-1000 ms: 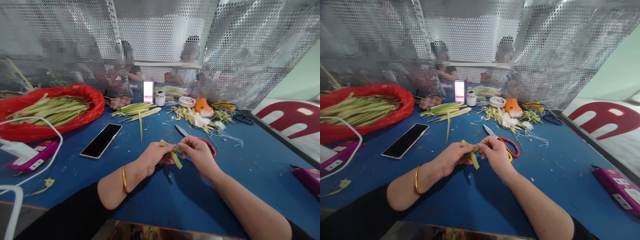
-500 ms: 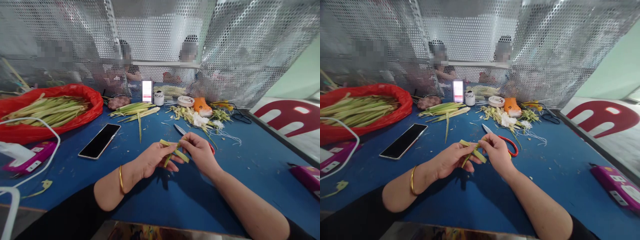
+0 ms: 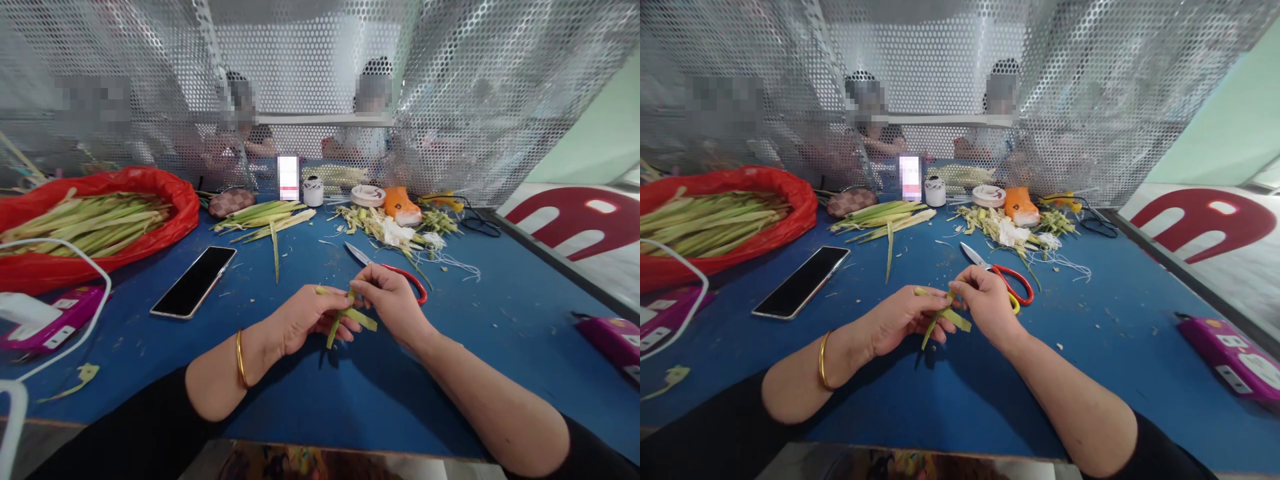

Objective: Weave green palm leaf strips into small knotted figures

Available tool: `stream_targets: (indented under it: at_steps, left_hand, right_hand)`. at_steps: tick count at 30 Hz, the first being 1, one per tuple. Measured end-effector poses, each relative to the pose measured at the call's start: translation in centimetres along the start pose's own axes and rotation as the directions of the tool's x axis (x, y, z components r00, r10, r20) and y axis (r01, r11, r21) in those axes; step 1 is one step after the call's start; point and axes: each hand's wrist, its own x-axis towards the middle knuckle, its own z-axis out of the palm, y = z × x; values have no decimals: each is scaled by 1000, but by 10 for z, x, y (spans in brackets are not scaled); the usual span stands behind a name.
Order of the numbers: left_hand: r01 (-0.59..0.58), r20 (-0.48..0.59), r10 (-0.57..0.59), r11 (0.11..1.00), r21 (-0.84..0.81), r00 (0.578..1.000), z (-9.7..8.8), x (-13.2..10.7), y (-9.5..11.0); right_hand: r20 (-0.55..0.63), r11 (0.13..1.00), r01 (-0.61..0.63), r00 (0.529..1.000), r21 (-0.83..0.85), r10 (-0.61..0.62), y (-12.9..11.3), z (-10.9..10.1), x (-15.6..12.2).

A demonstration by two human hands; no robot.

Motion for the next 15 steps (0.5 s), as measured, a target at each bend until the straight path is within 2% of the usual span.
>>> stream_targets:
  at_steps: [8, 15]
  left_hand:
    - [-4, 63, -2, 997, 81, 998, 6, -8, 4]
    - [2, 52, -7, 994, 106, 999, 12, -10, 0]
  right_hand:
    - [-73, 999, -50, 996, 20, 51, -3, 4, -4]
    - [-75, 998, 40, 996, -43, -43, 1, 7, -8]
